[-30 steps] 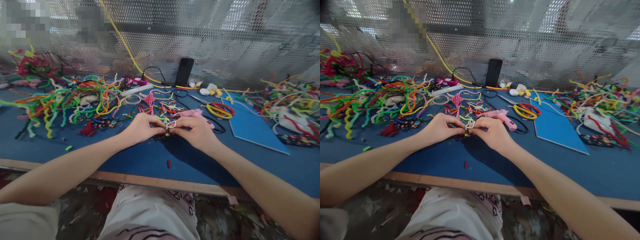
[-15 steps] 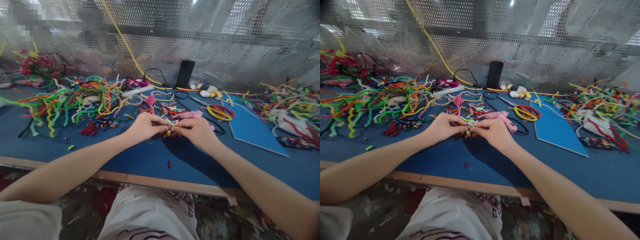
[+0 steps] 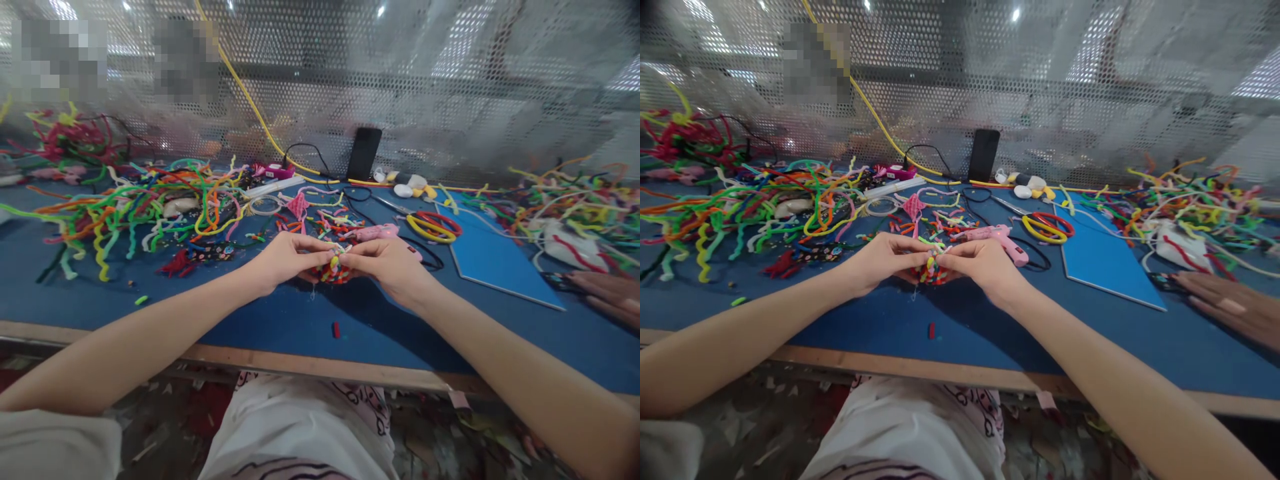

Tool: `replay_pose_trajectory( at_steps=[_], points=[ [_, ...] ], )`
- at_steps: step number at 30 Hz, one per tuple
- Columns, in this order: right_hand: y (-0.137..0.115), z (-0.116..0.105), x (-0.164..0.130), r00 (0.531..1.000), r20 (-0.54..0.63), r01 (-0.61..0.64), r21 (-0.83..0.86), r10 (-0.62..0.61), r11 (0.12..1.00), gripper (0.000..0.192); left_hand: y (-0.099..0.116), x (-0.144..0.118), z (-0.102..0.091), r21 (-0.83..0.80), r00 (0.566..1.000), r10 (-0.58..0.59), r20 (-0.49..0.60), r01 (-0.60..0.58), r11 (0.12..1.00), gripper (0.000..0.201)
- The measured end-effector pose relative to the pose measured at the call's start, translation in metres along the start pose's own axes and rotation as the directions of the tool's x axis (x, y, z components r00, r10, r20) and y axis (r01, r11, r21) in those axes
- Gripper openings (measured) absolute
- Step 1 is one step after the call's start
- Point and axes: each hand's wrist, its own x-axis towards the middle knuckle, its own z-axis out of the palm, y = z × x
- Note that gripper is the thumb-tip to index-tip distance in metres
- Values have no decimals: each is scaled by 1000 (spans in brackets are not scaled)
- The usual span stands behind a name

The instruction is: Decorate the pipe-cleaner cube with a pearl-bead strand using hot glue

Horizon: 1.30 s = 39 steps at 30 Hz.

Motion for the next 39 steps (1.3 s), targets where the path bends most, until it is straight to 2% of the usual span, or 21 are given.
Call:
replay_pose_trajectory(
  at_steps=[4,7,10,15,18,21,26,32,35,39],
  points=[
    [-2,-3,1,995,-46,79,-139,-86,987,30,3,4,-3,58,999,26,-28,-24,998,33],
    [-2,-4,2,987,-24,148,-260,-160,954,29,3,7,-4,142,991,107,-79,-95,985,25],
    [-1,-4,3,982,-6,178,-341,-191,923,33,1,8,-3,227,984,158,-84,-136,964,17],
    [0,-4,5,983,-20,149,-471,-180,870,33,-2,7,-2,286,989,120,-89,-90,954,17],
    [2,-5,6,979,-14,171,-485,-203,858,33,-2,6,-4,265,996,81,-23,-72,961,25],
    [7,-6,8,976,3,196,-458,-219,867,36,-3,6,-4,226,997,74,15,-75,971,29],
    [11,1,7,960,-3,263,-344,-281,902,34,-5,6,2,161,988,106,-109,-88,983,33],
    [10,10,2,971,-91,214,-84,-222,973,42,-4,5,7,3,972,148,-184,-150,989,32],
    [10,9,0,981,-57,183,-26,-185,983,40,-4,6,6,-9,971,138,-196,-143,990,30],
    [8,5,-1,989,-8,144,-27,-144,989,40,-6,7,5,-2,974,130,-183,-133,991,32]
  ],
)
